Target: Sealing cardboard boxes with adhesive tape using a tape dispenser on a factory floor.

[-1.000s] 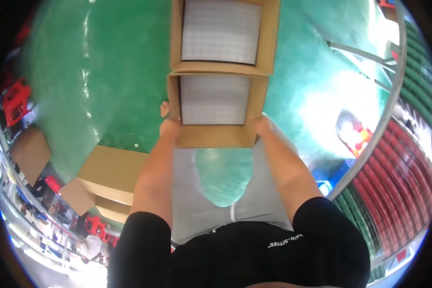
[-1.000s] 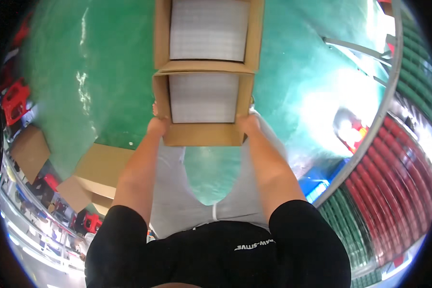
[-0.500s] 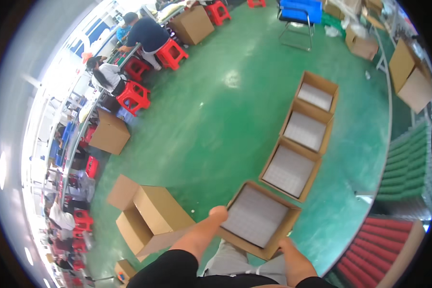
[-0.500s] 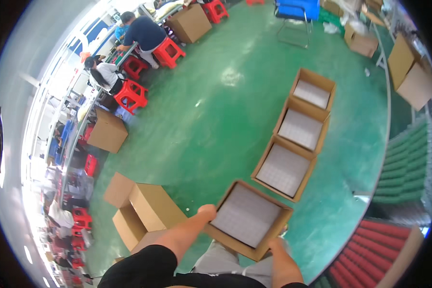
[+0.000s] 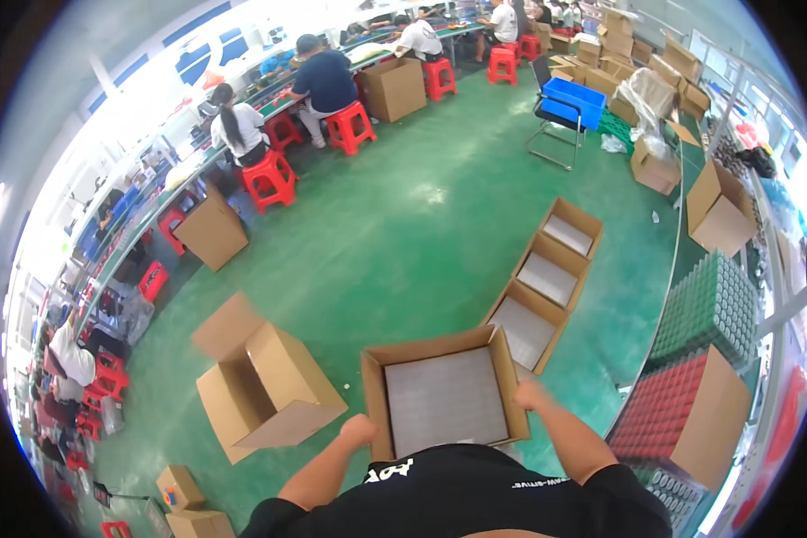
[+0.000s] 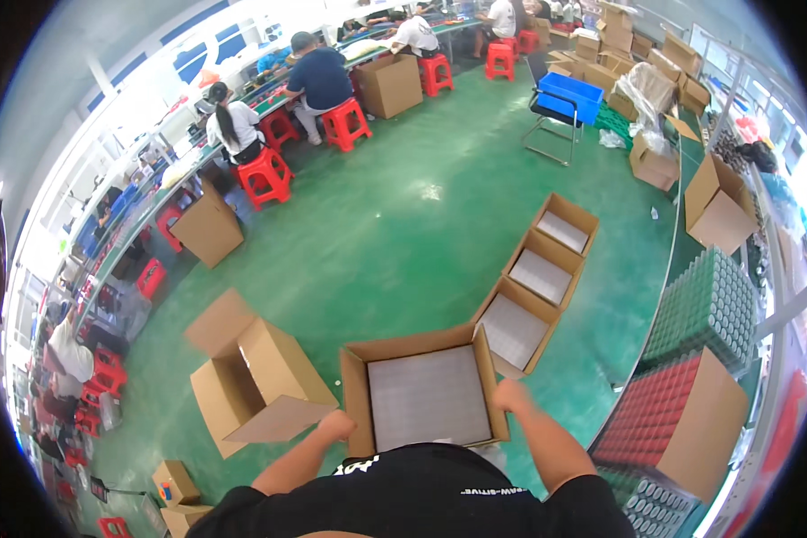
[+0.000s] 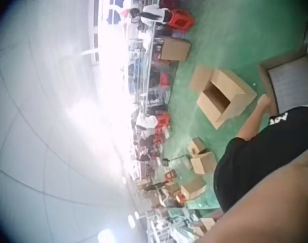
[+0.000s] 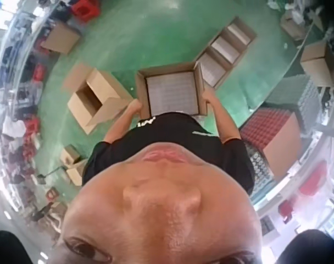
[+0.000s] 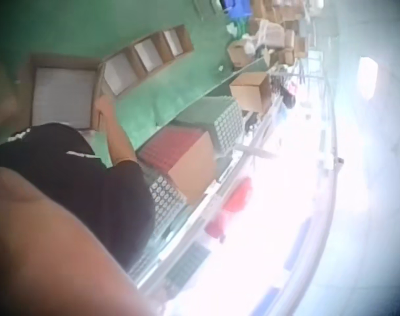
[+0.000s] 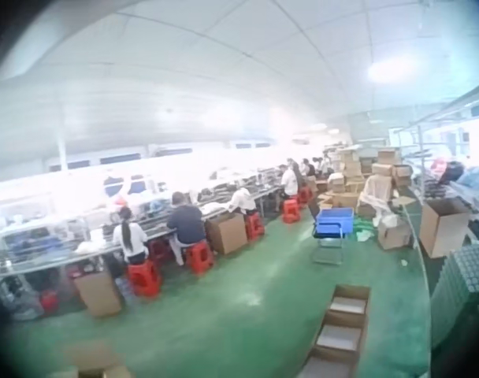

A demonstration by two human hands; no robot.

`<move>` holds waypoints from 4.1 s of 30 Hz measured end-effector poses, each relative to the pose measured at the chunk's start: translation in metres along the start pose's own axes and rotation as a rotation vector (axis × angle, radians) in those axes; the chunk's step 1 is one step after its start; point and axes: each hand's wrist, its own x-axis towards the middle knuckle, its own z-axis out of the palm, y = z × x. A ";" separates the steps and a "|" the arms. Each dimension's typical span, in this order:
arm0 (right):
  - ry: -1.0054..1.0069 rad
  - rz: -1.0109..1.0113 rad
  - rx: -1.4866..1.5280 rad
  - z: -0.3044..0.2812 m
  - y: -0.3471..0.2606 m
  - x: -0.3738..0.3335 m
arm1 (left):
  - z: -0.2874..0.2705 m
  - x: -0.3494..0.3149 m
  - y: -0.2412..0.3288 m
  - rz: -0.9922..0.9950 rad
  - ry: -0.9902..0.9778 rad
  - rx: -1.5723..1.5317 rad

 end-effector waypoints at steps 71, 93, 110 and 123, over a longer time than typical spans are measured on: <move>-0.344 -1.773 -1.343 0.953 -1.105 -0.779 | 0.797 -0.872 -0.539 -2.113 0.418 -1.781; -0.243 -1.422 -0.719 1.263 -1.448 -0.873 | 1.032 -1.142 -1.120 -1.646 0.515 -1.344; -0.015 -0.979 -0.703 1.376 -1.666 -0.841 | 1.097 -1.144 -1.579 -1.205 0.547 -1.227; -0.169 -0.803 -0.701 1.617 -1.841 -0.720 | 1.263 -0.981 -1.899 -1.166 0.335 -1.134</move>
